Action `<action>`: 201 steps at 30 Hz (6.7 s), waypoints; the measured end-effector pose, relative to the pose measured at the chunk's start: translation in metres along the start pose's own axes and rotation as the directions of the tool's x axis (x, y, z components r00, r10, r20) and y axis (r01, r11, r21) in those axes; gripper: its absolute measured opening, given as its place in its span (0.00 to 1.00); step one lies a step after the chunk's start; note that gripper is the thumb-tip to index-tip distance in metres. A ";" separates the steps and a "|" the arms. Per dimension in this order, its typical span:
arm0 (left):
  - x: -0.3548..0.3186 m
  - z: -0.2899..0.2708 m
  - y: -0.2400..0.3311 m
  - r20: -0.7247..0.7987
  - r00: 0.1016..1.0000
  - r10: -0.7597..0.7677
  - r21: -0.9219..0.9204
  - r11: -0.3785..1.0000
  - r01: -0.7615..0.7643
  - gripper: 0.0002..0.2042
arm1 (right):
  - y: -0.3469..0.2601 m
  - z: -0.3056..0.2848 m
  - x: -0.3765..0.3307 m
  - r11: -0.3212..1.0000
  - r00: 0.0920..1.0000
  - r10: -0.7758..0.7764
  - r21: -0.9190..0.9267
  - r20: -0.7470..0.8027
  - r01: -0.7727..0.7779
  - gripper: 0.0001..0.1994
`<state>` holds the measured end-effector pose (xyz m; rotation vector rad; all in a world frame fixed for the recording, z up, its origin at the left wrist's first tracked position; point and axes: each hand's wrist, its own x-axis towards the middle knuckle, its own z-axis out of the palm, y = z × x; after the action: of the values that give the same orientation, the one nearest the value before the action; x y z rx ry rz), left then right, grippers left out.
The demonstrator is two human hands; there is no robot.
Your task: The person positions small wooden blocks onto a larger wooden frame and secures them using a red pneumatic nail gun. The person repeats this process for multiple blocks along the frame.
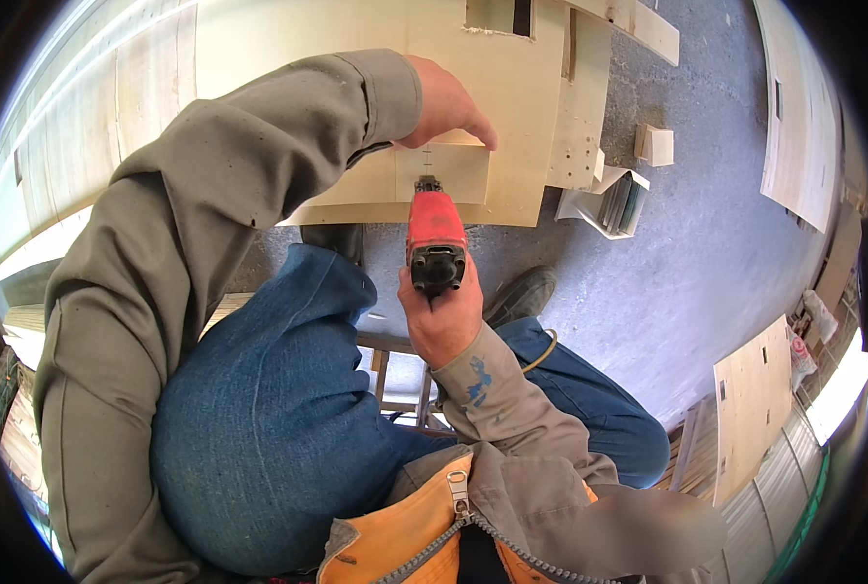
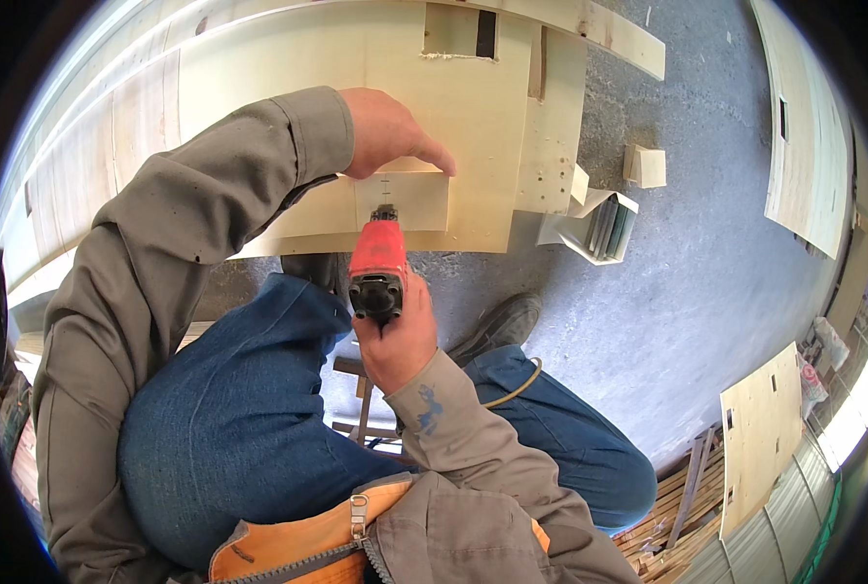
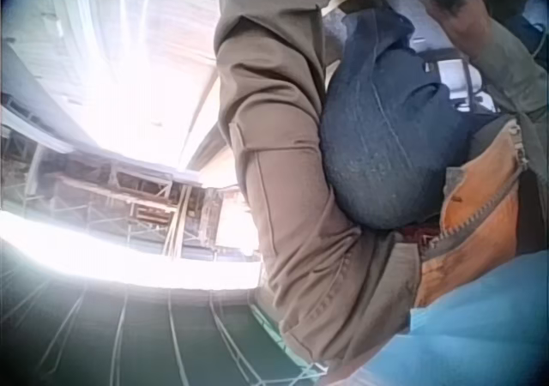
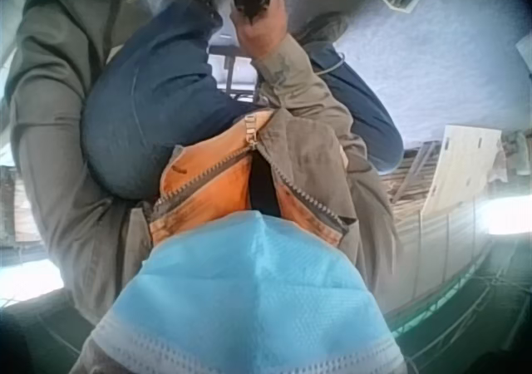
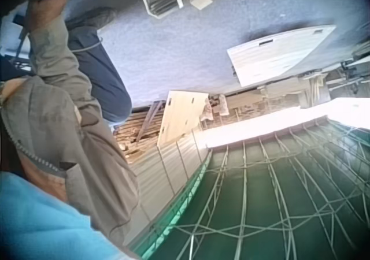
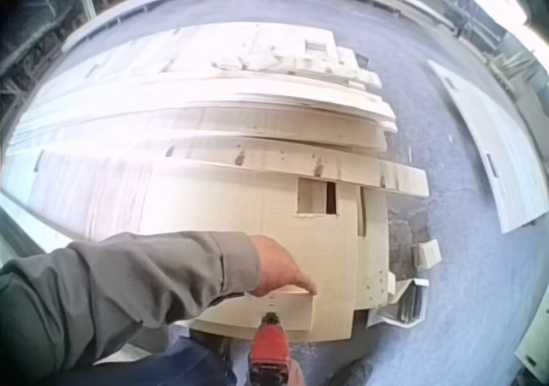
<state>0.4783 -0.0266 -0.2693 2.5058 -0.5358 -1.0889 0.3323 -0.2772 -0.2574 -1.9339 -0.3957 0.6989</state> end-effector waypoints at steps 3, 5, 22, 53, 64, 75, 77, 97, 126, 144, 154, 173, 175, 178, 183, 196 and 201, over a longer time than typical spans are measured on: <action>-0.001 -0.001 0.000 0.000 1.000 0.003 0.000 1.000 -0.003 0.49 | 0.001 -0.001 -0.002 0.999 0.998 0.049 0.016 0.031 -0.049 0.30; -0.002 -0.003 0.002 0.012 1.000 -0.009 0.004 1.000 0.009 0.49 | 0.001 0.001 -0.002 0.998 0.998 0.056 0.006 0.032 -0.056 0.31; -0.002 -0.003 0.003 0.019 1.000 -0.020 -0.006 1.000 0.020 0.49 | 0.000 -0.005 -0.006 0.992 0.993 0.104 0.065 0.064 -0.108 0.32; -0.005 0.004 0.000 -0.081 0.996 0.022 -0.035 0.999 -0.025 0.47 | -0.003 0.000 -0.013 0.997 1.000 -0.014 -0.072 -0.016 0.013 0.21; -0.004 0.007 -0.001 -0.091 0.995 0.032 -0.028 0.999 -0.035 0.48 | -0.009 -0.004 -0.016 0.998 1.000 0.029 -0.052 0.005 -0.028 0.24; -0.004 0.005 0.002 -0.072 0.997 0.007 -0.012 1.000 -0.008 0.48 | -0.005 -0.016 -0.034 0.997 0.994 0.081 0.001 0.075 -0.082 0.18; -0.004 0.005 0.003 -0.069 0.998 -0.001 -0.009 1.000 0.000 0.48 | -0.002 -0.018 -0.035 0.997 0.993 0.076 0.018 0.093 -0.078 0.18; -0.146 0.160 0.026 -0.611 0.711 -0.348 -0.280 0.935 0.217 0.50 | -0.008 -0.068 -0.064 0.918 0.944 0.322 0.221 0.066 -0.328 0.19; -0.154 0.159 0.021 -0.636 0.745 -0.203 -0.155 0.979 0.135 0.20 | -0.022 -0.082 -0.067 0.844 0.879 0.474 0.257 0.055 -0.471 0.20; -0.110 0.137 -0.021 -0.787 0.575 -0.223 -0.164 0.974 0.153 0.30 | -0.025 -0.082 -0.047 0.823 0.876 0.469 0.303 0.116 -0.481 0.21; -0.078 0.127 -0.011 -0.839 0.483 -0.251 -0.156 0.961 0.228 0.26 | -0.043 -0.079 -0.025 0.882 0.924 0.362 0.275 0.120 -0.381 0.16; -0.054 0.123 -0.019 -0.760 0.487 -0.430 -0.257 0.887 0.383 0.24 | -0.037 -0.022 0.038 0.922 0.949 0.306 0.223 0.080 -0.316 0.21; -0.055 0.122 -0.019 -0.764 0.482 -0.429 -0.263 0.889 0.374 0.24 | -0.037 -0.016 0.046 0.943 0.964 0.260 0.201 0.048 -0.265 0.21; -0.054 0.121 -0.020 -0.765 0.484 -0.426 -0.255 0.889 0.380 0.24 | -0.035 -0.008 0.056 0.978 0.989 0.145 0.151 -0.001 -0.144 0.21; -0.054 0.119 -0.020 -0.754 0.497 -0.430 -0.250 0.887 0.389 0.25 | -0.037 -0.005 0.067 0.993 0.993 0.102 0.059 0.057 -0.105 0.25; -0.053 0.122 -0.022 -0.752 0.497 -0.433 -0.255 0.887 0.385 0.26 | -0.034 -0.003 0.068 0.993 0.992 0.113 -0.044 0.052 -0.111 0.34; -0.053 0.123 -0.022 -0.759 0.491 -0.427 -0.249 0.888 0.387 0.26 | -0.033 -0.003 0.068 0.990 0.987 0.144 -0.003 0.066 -0.144 0.33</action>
<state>0.3572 -0.0031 -0.3260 2.7801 0.3795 0.0471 0.3879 -0.2274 -0.2476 -1.9552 -0.2975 0.8589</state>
